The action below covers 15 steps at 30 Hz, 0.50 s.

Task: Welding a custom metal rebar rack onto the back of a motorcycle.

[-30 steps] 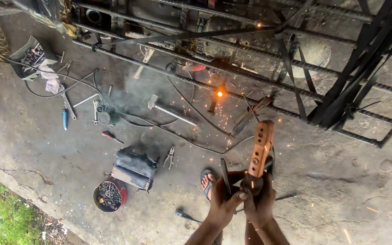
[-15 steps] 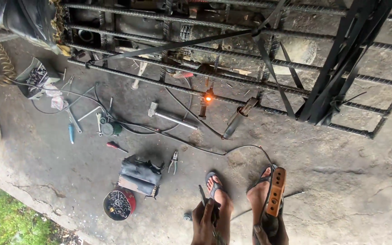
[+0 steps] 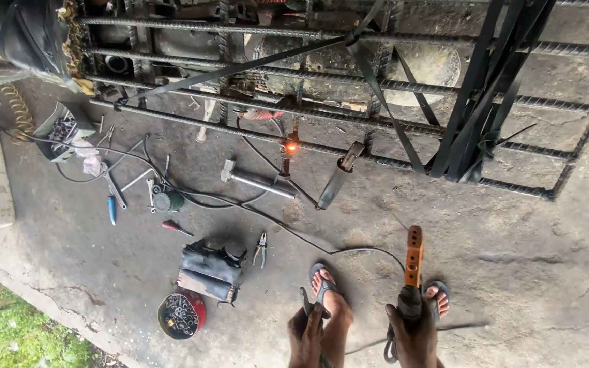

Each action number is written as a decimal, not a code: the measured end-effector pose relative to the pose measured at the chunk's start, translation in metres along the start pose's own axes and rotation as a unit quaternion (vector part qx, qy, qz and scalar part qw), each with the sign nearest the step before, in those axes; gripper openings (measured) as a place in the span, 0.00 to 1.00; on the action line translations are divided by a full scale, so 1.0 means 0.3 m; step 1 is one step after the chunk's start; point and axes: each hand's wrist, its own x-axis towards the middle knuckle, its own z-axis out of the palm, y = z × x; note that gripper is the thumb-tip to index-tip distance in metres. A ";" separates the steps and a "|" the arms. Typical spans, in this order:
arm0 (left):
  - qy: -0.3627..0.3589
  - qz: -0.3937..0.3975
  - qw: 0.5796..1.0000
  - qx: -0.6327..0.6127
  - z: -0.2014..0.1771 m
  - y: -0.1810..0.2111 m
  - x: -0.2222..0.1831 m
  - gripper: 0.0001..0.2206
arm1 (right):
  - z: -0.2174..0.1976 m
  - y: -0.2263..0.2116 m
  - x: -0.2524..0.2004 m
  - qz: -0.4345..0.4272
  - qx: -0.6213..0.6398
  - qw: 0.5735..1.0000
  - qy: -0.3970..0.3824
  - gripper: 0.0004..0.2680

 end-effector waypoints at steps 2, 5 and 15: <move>0.017 0.008 0.999 0.033 0.054 0.079 0.007 0.13 | 0.016 0.096 0.023 0.109 0.061 0.992 -0.001 0.15; 0.059 0.087 0.989 0.107 0.144 0.243 -0.006 0.10 | -0.010 0.129 0.063 0.252 0.168 0.952 -0.043 0.11; 0.158 0.468 0.856 0.151 0.432 0.747 0.188 0.11 | -0.060 0.177 0.332 0.216 0.108 0.968 -0.070 0.09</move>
